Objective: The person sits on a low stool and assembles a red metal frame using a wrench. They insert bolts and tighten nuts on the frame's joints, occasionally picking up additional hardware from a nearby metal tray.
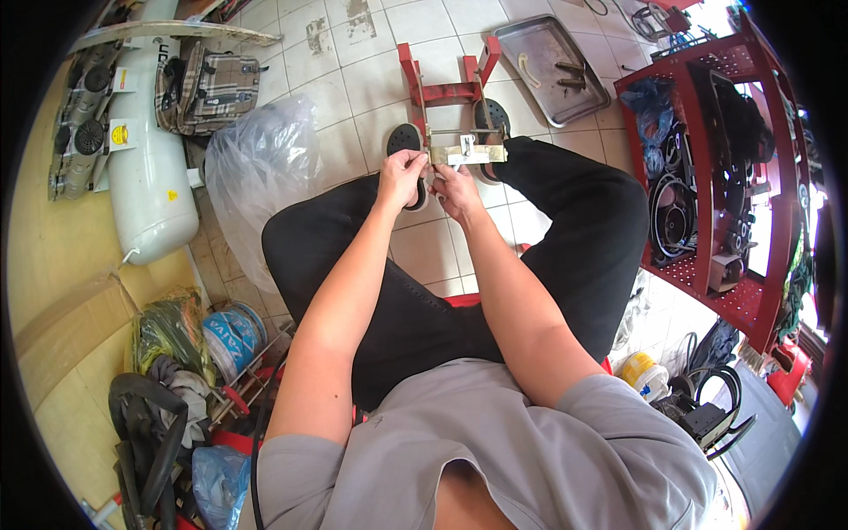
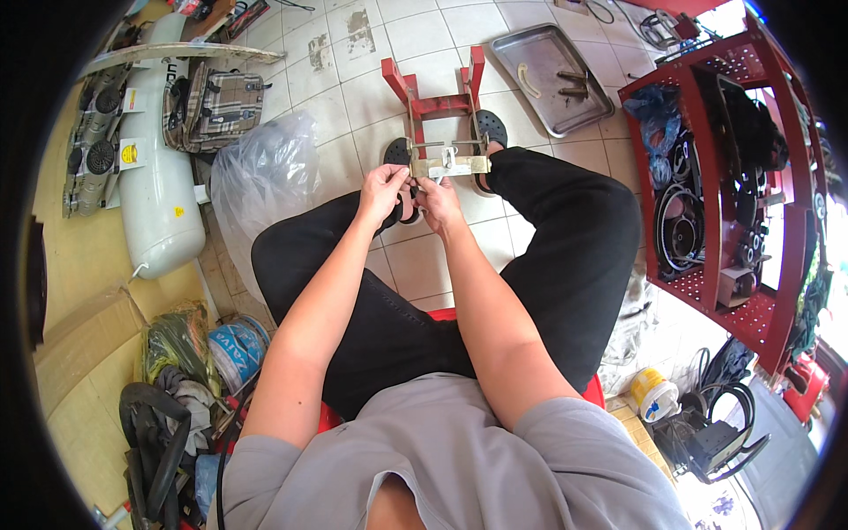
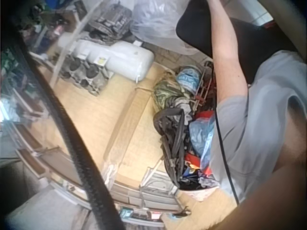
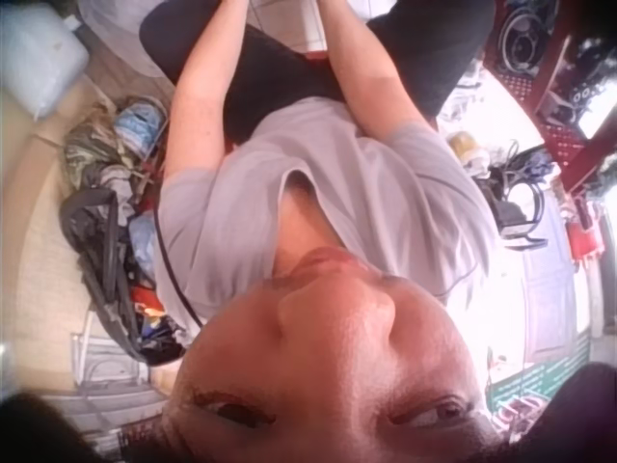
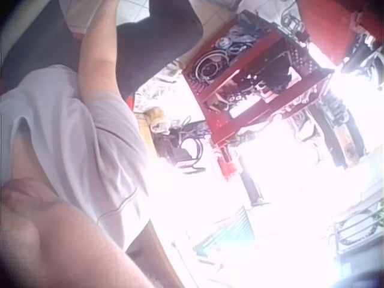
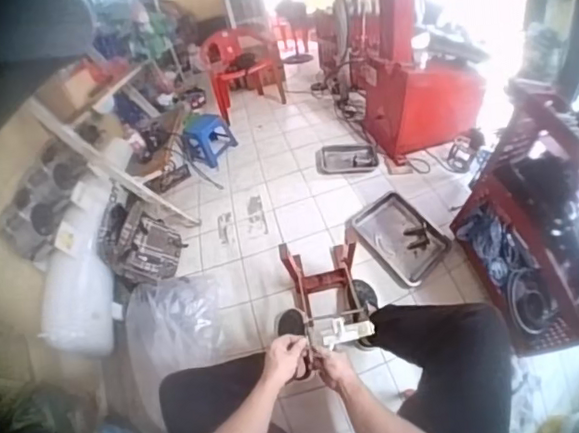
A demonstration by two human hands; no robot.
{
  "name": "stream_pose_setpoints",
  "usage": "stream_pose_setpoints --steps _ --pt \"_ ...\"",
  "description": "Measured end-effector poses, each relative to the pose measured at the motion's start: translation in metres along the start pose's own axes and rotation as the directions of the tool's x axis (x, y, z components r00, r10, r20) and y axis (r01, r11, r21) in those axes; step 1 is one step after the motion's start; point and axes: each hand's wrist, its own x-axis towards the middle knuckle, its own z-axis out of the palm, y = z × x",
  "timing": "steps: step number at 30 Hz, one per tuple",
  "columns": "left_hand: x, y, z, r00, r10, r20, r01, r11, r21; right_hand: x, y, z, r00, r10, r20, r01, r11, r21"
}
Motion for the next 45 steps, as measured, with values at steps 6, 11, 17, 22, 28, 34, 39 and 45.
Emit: stream_pose_setpoints --steps 6,11,17,22,28,34,39,45 --pt "-0.005 0.012 0.005 0.985 -0.152 -0.076 0.149 0.988 -0.050 0.003 -0.001 -0.004 0.998 -0.047 -0.044 0.043 0.996 -0.083" --pt "-0.004 0.001 0.012 0.966 -0.218 -0.142 0.185 0.959 -0.214 0.004 0.006 0.001 0.992 -0.090 -0.087 0.079 0.989 -0.122" --pt "-0.007 -0.004 0.022 0.973 -0.108 -0.204 0.077 0.985 -0.153 0.000 0.011 0.008 0.980 -0.093 -0.175 0.090 0.996 -0.021" --pt "-0.004 -0.012 0.017 0.981 0.028 -0.192 -0.044 0.996 -0.079 0.001 0.013 0.009 0.992 -0.012 -0.128 0.021 0.998 0.066" --pt "-0.006 -0.006 0.020 0.978 -0.072 -0.196 0.055 0.994 -0.090 0.004 0.010 0.005 0.995 -0.058 -0.085 0.057 0.998 -0.010" --pt "-0.007 -0.001 0.014 0.976 -0.136 -0.169 0.131 0.991 -0.038 0.004 0.012 0.002 0.992 -0.072 -0.100 0.065 0.996 -0.068" --pt "-0.005 -0.002 0.018 0.983 -0.059 -0.173 0.051 0.997 -0.050 0.001 0.010 0.006 0.985 -0.090 -0.148 0.079 0.994 -0.075" --pt "0.015 -0.014 0.007 0.978 0.148 -0.148 -0.107 0.961 0.256 -0.054 0.000 0.013 0.935 0.290 -0.203 -0.344 0.879 -0.329"
